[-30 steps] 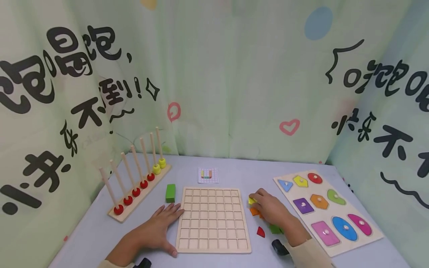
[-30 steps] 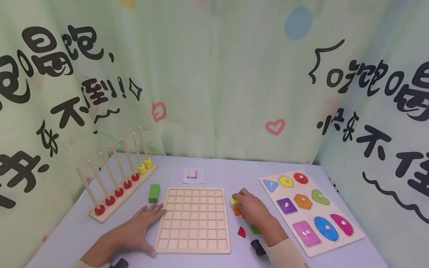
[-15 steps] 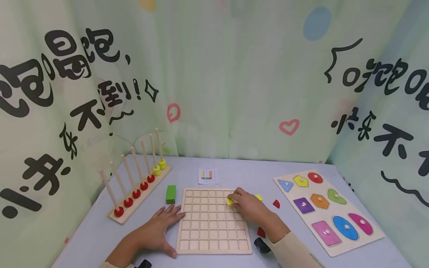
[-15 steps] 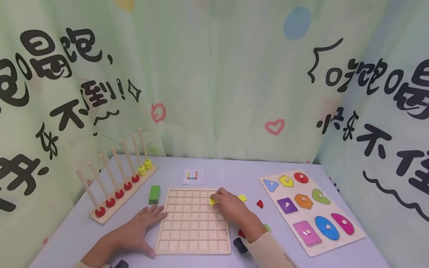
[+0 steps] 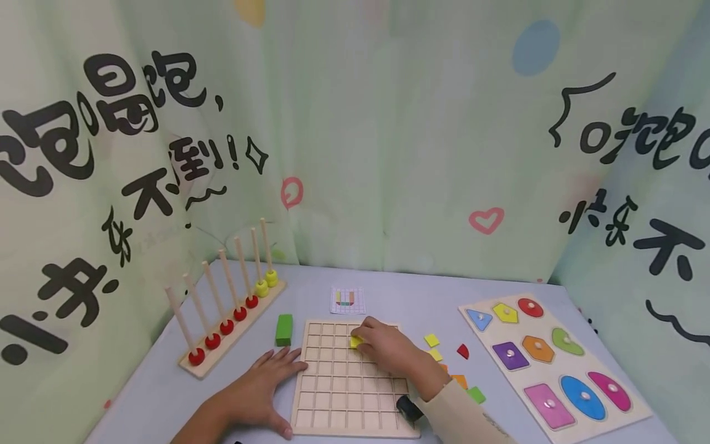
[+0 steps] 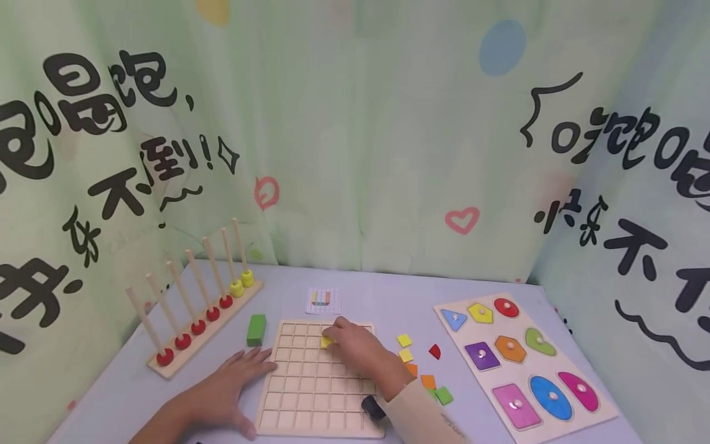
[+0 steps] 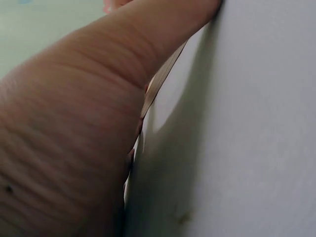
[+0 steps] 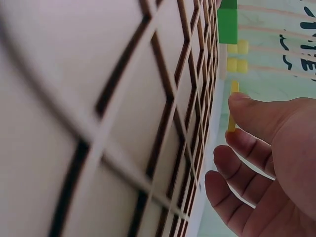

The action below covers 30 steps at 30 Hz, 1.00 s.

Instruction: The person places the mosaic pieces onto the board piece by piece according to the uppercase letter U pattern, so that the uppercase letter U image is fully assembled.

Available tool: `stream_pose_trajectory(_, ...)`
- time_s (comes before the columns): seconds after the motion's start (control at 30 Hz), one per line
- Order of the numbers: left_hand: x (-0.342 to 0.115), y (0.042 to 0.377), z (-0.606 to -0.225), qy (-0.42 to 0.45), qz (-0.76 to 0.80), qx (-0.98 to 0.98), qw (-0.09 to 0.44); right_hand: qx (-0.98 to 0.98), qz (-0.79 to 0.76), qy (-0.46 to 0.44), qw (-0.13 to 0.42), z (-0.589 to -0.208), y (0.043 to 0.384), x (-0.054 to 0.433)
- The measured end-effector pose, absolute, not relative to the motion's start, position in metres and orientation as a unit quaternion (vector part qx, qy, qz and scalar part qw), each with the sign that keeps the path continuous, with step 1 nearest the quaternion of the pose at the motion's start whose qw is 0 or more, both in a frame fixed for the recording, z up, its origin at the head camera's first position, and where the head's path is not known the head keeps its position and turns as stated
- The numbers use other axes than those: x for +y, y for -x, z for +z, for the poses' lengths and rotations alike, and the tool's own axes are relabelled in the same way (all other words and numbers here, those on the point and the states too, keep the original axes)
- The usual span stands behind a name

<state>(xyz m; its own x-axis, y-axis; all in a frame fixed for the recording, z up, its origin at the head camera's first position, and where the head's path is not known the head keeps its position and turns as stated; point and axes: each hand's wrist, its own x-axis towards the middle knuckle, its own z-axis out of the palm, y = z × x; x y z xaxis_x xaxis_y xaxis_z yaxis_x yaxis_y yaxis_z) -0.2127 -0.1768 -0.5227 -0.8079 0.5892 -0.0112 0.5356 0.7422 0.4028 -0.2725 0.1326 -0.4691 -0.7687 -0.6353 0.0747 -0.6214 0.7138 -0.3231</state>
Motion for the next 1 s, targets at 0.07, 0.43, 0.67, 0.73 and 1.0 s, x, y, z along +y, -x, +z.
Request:
stream_pose_trajectory(0.07, -0.176, 0.213, -0.521, -0.307, 0.195, 0.93, 0.063, 0.924, -0.175, 0.339, 0.025, -0.467, 0.273, 0.127)
stream_pose_trajectory(0.43, -0.176, 0.212, -0.517, -0.3, 0.203, 0.928, 0.088, 0.924, -0.192, 0.326, 0.05, -0.473, 0.275, 0.104)
stream_pose_trajectory(0.67, -0.175, 0.21, -0.518, -0.295, 0.196, 0.931, 0.089, 0.925, -0.193, 0.322, 0.049, -0.479, 0.278, 0.096)
stream_pose_trajectory(0.73, -0.176, 0.211, -0.518, -0.296, 0.196, 0.931, 0.088, 0.927, -0.192, 0.319, 0.049, -0.48, 0.28, 0.093)
stream_pose_trajectory(1.0, -0.174, 0.211, -0.517, -0.282, 0.194, 0.935, 0.088, 0.934, -0.187, 0.299, 0.052, -0.483, 0.286, 0.082)
